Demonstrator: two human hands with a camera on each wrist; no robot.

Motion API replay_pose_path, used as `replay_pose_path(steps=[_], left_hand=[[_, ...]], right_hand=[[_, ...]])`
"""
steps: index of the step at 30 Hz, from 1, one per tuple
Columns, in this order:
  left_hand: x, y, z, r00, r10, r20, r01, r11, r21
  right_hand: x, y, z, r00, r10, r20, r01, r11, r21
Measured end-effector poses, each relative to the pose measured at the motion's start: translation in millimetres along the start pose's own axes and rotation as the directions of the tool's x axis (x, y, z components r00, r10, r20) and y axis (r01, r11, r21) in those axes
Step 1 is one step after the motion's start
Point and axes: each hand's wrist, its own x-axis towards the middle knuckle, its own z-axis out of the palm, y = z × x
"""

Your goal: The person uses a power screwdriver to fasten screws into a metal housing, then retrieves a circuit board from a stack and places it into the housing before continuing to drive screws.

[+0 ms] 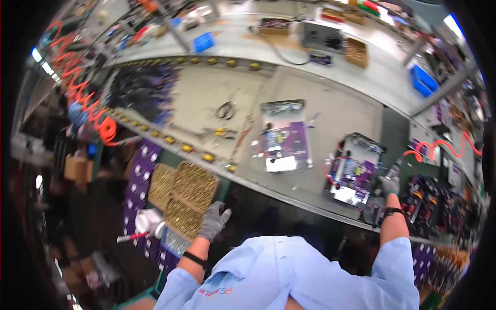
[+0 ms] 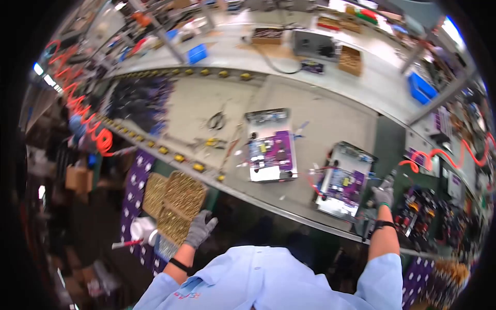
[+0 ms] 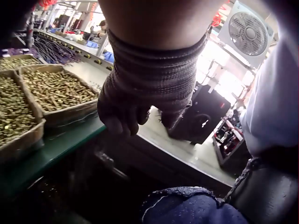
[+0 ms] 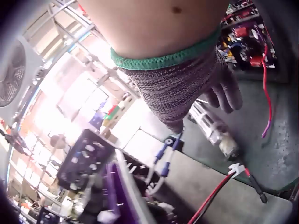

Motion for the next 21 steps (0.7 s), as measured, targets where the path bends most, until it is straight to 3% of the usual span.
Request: replay_pose_path(steps=[2, 4, 6, 8, 10, 12, 14, 16, 18, 19, 21], left_hand=[[14.1, -35.2, -9.6, 0.987, -0.021, -0.158, 0.033, 0.997, 0.069], [43.5, -63.4, -19.7, 0.96, -0.06, -0.274, 0.126, 0.965, 0.23], [83.4, -93.6, -28.1, 0.926, 0.012, -0.379, 0.128, 0.931, 0.342], [104.9, -79.3, -52.8, 0.943, 0.017, -0.331, 0.111, 0.925, 0.362], [126.1, -71.0, -71.5, 0.961, 0.033, -0.276, 0.08, 0.918, 0.388], [142.2, -70.6, -79.5, 0.991, -0.006, -0.135, 0.054, 0.932, 0.357], [142.4, -77.7, -73.3, 0.994, -0.039, -0.106, 0.075, 0.93, 0.359], [141.0, -101.0, -62.9, 0.997, 0.034, -0.07, -0.008, 0.941, 0.338], [132.0, -116.6, -55.0, 0.987, 0.125, -0.097, -0.085, 0.937, 0.339], [131.8, -122.6, -52.9, 0.97, 0.214, -0.115, -0.165, 0.928, 0.335], [132.3, -130.3, -51.0, 0.959, 0.192, -0.207, -0.143, 0.963, 0.23]], right_hand=[[21.1, 6.5, 13.9, 0.999, -0.015, -0.047, 0.015, 1.0, -0.004], [41.8, 17.5, 15.6, 0.999, -0.041, 0.035, 0.039, 0.998, 0.047], [63.6, 37.1, 15.1, 0.989, -0.144, -0.042, 0.146, 0.986, 0.075], [49.7, 34.6, -9.0, 0.968, -0.252, -0.009, 0.238, 0.899, 0.367], [1.5, 6.3, -48.7, 0.976, -0.21, -0.063, 0.211, 0.82, 0.532], [-13.3, 5.8, -74.7, 0.94, -0.338, -0.043, 0.243, 0.576, 0.781], [-67.8, -21.1, -112.1, 0.936, -0.352, 0.005, 0.182, 0.495, 0.85], [-112.4, -57.2, -132.6, 0.936, -0.348, -0.055, 0.182, 0.343, 0.922], [-131.6, -67.2, -152.6, 0.874, -0.486, 0.027, 0.144, 0.31, 0.94], [-151.0, -81.7, -155.5, 0.848, -0.529, -0.026, 0.185, 0.25, 0.95], [-195.5, -114.9, -157.6, 0.813, -0.575, -0.092, 0.235, 0.181, 0.955]])
